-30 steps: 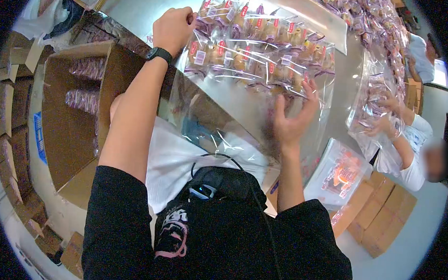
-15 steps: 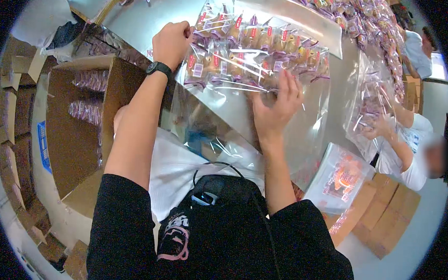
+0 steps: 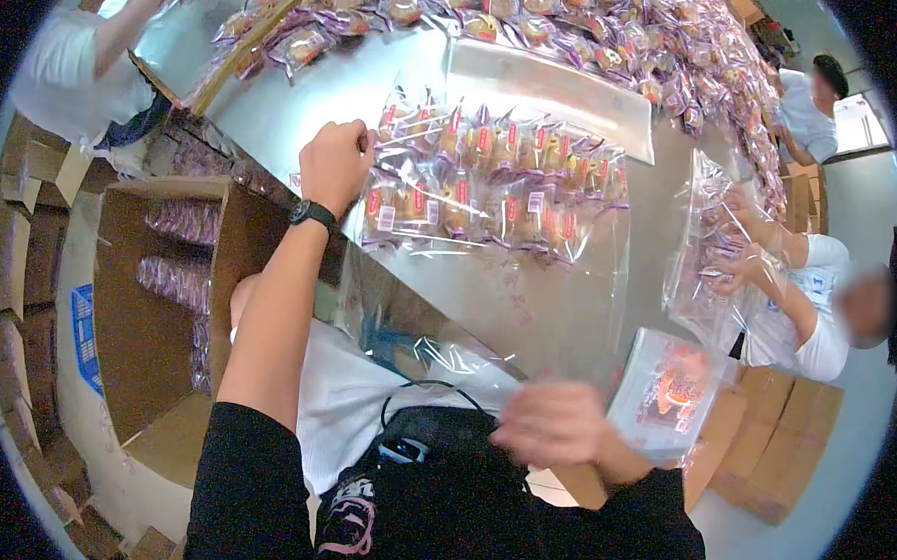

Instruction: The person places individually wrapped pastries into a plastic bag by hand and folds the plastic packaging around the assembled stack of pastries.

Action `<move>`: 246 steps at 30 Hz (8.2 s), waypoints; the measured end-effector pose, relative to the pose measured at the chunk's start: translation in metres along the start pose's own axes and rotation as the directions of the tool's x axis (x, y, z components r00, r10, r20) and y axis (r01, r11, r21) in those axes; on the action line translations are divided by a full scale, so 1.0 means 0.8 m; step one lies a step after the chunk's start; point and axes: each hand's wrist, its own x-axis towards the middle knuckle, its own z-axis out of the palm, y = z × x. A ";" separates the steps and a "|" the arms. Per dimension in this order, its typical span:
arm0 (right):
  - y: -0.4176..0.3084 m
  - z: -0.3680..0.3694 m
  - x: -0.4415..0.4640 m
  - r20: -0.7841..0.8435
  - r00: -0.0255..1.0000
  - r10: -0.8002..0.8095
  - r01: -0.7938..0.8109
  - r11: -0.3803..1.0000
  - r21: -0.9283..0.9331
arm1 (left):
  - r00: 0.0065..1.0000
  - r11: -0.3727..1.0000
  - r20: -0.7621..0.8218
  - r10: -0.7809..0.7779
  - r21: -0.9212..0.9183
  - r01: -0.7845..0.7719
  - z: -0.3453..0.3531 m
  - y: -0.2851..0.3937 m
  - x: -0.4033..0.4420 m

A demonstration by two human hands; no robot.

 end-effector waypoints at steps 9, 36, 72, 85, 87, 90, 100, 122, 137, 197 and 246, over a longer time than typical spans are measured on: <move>0.417 -0.194 0.042 -0.485 0.673 0.559 -0.735 0.428 -0.526 | 0.998 0.999 -0.039 0.055 0.004 -0.054 0.002 -0.003 -0.002; 0.747 -0.251 0.040 -0.423 0.739 0.525 -0.602 0.233 -0.764 | 1.000 0.999 0.022 0.013 -0.039 -0.012 -0.012 -0.001 0.009; -0.051 -0.049 -0.046 0.015 0.624 0.781 -0.634 0.495 0.594 | 0.850 -0.013 0.494 0.180 -0.863 0.505 -0.118 0.221 -0.277; -0.055 -0.011 -0.054 -0.352 0.516 0.781 0.009 0.406 0.914 | 0.795 -0.076 0.565 -0.221 -0.822 0.564 -0.101 0.228 -0.281; -0.055 -0.010 -0.054 -0.334 0.536 0.775 0.061 0.359 0.931 | 0.767 -0.067 0.621 -0.161 -0.782 0.619 -0.095 0.222 -0.285; -0.059 -0.009 -0.053 -0.330 0.520 0.788 0.040 0.364 0.931 | 0.777 -0.094 0.611 -0.153 -0.791 0.604 -0.093 0.225 -0.285; -0.058 0.002 -0.060 -0.195 0.455 0.869 0.072 0.182 0.981 | 0.943 -0.408 0.317 0.098 -0.852 0.329 -0.082 0.202 -0.293; -0.063 0.017 -0.020 -0.136 0.514 0.847 -0.408 0.381 0.830 | 0.811 -0.505 0.585 -0.013 -0.704 0.499 -0.096 0.212 -0.299; -0.059 -0.003 -0.042 -0.198 0.523 0.829 -0.651 0.538 0.536 | 0.948 -0.255 0.231 0.218 -0.924 0.284 -0.121 0.223 -0.291; -0.017 -0.048 -0.084 -0.346 0.783 0.517 -0.557 0.335 -0.760 | 0.888 0.612 0.459 0.019 -0.708 0.353 -0.127 0.240 -0.331; -0.024 0.087 -0.114 -0.539 0.323 0.778 -0.686 0.584 0.433 | 0.965 0.833 0.199 0.170 -0.552 -0.033 -0.010 0.319 -0.231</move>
